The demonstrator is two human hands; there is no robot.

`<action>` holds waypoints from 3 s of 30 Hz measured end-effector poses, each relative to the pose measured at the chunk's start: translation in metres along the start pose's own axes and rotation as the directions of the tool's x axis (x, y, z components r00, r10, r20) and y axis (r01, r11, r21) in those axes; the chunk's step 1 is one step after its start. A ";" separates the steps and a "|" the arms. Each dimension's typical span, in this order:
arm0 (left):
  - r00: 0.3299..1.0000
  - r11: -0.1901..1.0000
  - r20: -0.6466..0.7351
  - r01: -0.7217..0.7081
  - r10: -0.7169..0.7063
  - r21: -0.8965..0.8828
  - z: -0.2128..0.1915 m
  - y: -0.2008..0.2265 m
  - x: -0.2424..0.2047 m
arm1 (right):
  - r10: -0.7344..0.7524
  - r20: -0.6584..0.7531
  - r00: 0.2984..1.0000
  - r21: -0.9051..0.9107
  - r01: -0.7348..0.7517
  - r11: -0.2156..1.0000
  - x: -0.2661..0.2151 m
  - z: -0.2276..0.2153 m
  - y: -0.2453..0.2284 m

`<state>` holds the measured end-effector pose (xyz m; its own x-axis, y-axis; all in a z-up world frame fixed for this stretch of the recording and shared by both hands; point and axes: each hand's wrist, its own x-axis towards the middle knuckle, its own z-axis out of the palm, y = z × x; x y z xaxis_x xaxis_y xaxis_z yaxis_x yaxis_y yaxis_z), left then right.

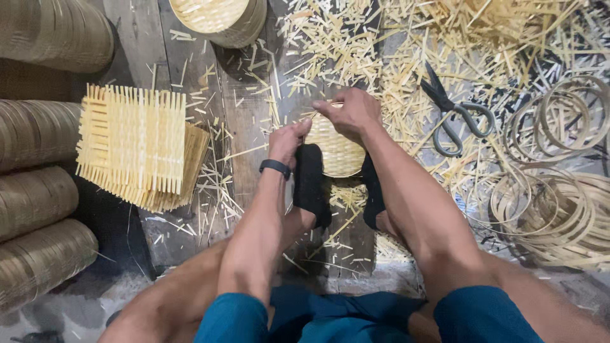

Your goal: The person trims the edges of bamboo trays using shears. They repeatedly pick up a tray, place it on a wooden block, and cut the excess bamboo strips around the rim.

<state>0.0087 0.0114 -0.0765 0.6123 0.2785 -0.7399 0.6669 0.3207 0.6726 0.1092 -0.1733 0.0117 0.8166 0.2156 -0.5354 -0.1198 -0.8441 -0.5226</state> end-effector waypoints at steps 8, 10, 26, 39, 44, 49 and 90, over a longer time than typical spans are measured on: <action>0.970 0.979 0.237 -0.104 0.060 0.175 0.009 0.038 -0.010 | -0.294 -0.246 0.924 -0.111 0.274 0.955 -0.044 -0.128 0.093; 0.899 0.934 0.329 -0.342 0.291 0.108 0.026 0.065 -0.029 | -0.216 -0.121 0.969 -0.297 0.173 0.939 -0.095 -0.186 0.120; 0.628 -0.048 0.467 -0.565 0.622 0.823 0.021 -0.013 -0.141 | -0.100 -0.440 0.892 -0.268 -0.025 0.963 -0.081 -0.027 0.300; 0.375 -0.011 0.475 -0.776 0.796 0.631 0.048 0.022 -0.119 | 0.331 0.177 0.927 0.561 -0.372 0.740 -0.073 -0.039 0.277; 0.468 -0.014 0.512 -0.729 0.720 0.685 0.061 0.006 -0.092 | 0.332 -0.075 0.940 0.502 -0.252 0.827 -0.114 -0.008 0.264; 0.474 -0.099 0.737 -0.806 0.481 0.583 0.045 0.023 -0.067 | 0.241 -0.194 0.951 0.362 -0.159 0.919 -0.121 -0.014 0.233; 0.655 0.073 0.541 -0.669 0.527 0.740 0.073 0.043 -0.110 | -0.231 0.010 0.973 -0.607 0.190 0.772 -0.051 -0.050 0.191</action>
<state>0.0014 -0.0708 0.0345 0.9826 -0.1379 -0.1243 -0.0470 -0.8327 0.5517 0.0729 -0.3701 -0.0272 0.8166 0.4096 -0.4065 0.4047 -0.9087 -0.1026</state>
